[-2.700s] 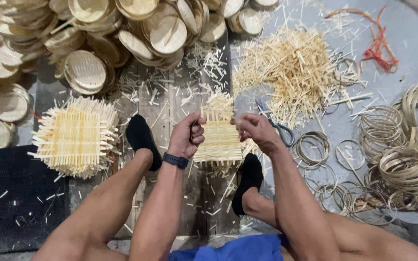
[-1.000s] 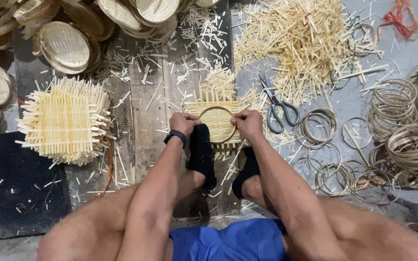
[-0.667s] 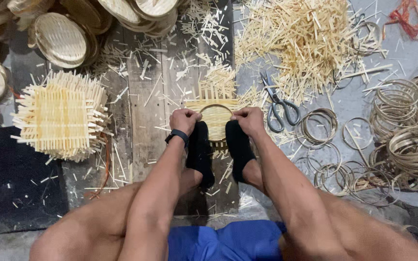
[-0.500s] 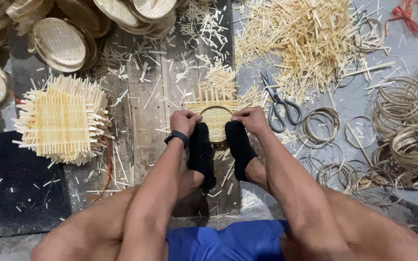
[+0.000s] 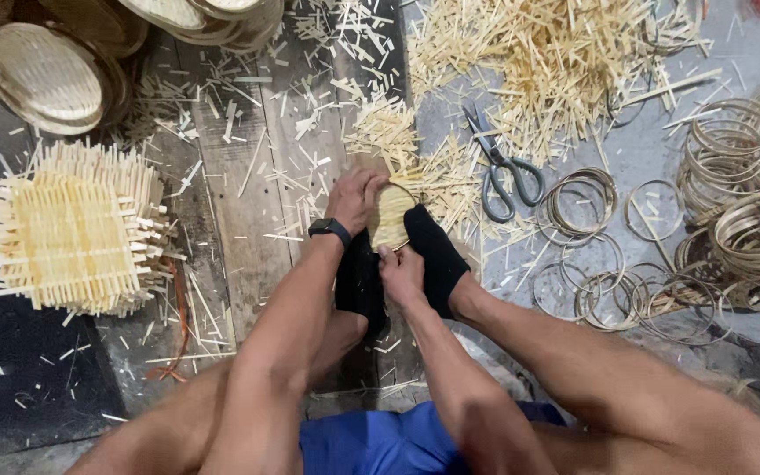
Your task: The person sits on the floor and repeatedly picks up woven bamboo basket bases. They place a circular wooden block inside each base and use shears to trim the protruding bamboo strips flush with the rim. The finished bases are stacked in a pile to the left.
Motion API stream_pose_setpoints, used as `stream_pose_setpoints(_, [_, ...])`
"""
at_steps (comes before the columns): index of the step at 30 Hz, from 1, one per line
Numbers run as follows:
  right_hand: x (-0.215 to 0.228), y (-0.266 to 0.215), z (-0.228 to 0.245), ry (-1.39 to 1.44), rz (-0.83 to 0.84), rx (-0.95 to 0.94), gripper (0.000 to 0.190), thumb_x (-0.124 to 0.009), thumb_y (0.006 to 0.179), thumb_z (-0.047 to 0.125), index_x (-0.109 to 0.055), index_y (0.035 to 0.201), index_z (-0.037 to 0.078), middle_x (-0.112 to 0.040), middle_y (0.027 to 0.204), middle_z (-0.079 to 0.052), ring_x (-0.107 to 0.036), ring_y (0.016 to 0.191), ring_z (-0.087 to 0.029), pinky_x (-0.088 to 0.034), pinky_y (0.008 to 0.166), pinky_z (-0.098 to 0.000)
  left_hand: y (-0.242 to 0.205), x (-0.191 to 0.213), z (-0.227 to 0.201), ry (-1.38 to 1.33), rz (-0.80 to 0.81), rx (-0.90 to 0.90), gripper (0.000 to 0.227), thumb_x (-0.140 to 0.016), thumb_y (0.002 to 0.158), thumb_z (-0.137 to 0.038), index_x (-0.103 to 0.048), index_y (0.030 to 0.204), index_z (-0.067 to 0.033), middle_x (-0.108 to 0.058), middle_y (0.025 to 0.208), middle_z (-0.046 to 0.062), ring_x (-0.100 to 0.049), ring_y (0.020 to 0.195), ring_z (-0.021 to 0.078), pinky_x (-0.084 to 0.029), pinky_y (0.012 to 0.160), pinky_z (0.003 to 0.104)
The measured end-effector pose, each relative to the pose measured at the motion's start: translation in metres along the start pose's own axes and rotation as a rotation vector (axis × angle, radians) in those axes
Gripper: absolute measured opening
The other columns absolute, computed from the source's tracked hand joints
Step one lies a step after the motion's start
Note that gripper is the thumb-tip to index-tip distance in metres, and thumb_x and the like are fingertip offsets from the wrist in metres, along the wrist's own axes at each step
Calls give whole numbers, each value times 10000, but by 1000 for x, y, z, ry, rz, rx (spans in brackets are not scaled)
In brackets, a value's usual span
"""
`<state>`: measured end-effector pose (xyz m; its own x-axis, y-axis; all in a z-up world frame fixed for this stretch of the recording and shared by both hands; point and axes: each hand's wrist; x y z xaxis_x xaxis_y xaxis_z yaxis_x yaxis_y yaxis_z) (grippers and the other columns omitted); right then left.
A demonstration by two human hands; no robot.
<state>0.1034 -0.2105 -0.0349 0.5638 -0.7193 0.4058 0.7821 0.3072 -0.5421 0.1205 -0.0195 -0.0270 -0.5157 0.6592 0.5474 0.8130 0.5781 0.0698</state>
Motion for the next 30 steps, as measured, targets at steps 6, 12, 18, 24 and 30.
stream_pose_setpoints(6, [17,-2,22,-192,109,-117,449,-706,987,381,-737,801,-26,-676,645,-124,-649,568,-157,-516,575,-331,13,2,1,-208,83,381,275,-778,879,-359,-820,946,-96,-767,842,70,-707,751,168,-552,725,331])
stream_pose_setpoints(12, [63,61,95,-173,-330,501,249,-809,876,254,-792,877,6,-724,784,-112,-648,680,-159,-531,630,-320,20,-12,33,-569,201,689,262,-846,855,-232,-809,948,10,-784,935,82,-675,805,107,-542,741,268])
stream_pose_setpoints(18, [63,90,106,92,-33,-12,224,-898,755,190,-816,820,-8,-742,708,-53,-601,595,-99,-497,583,-284,17,-14,48,-797,164,740,217,-815,838,-136,-812,992,15,-794,969,56,-707,853,105,-562,790,239])
stream_pose_setpoints(24, [66,88,100,6,-43,116,252,-883,780,239,-817,838,3,-743,710,-52,-622,616,-91,-508,603,-271,-6,7,23,-388,-202,652,239,-758,941,-247,-828,1040,-42,-756,851,78,-651,748,118,-501,707,265])
stream_pose_setpoints(30, [83,81,108,-42,-4,237,236,-790,867,246,-803,909,13,-765,751,-56,-662,655,-101,-529,622,-273,-31,0,37,-374,-165,747,379,-835,901,-335,-792,956,38,-702,752,68,-568,658,101,-475,600,282])
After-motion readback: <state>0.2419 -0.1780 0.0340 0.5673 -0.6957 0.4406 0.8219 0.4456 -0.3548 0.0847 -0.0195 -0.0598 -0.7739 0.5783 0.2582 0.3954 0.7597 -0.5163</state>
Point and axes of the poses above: each hand's wrist, its own y-axis towards the middle knuckle, its own x-axis out of the back of the hand, z = x × y
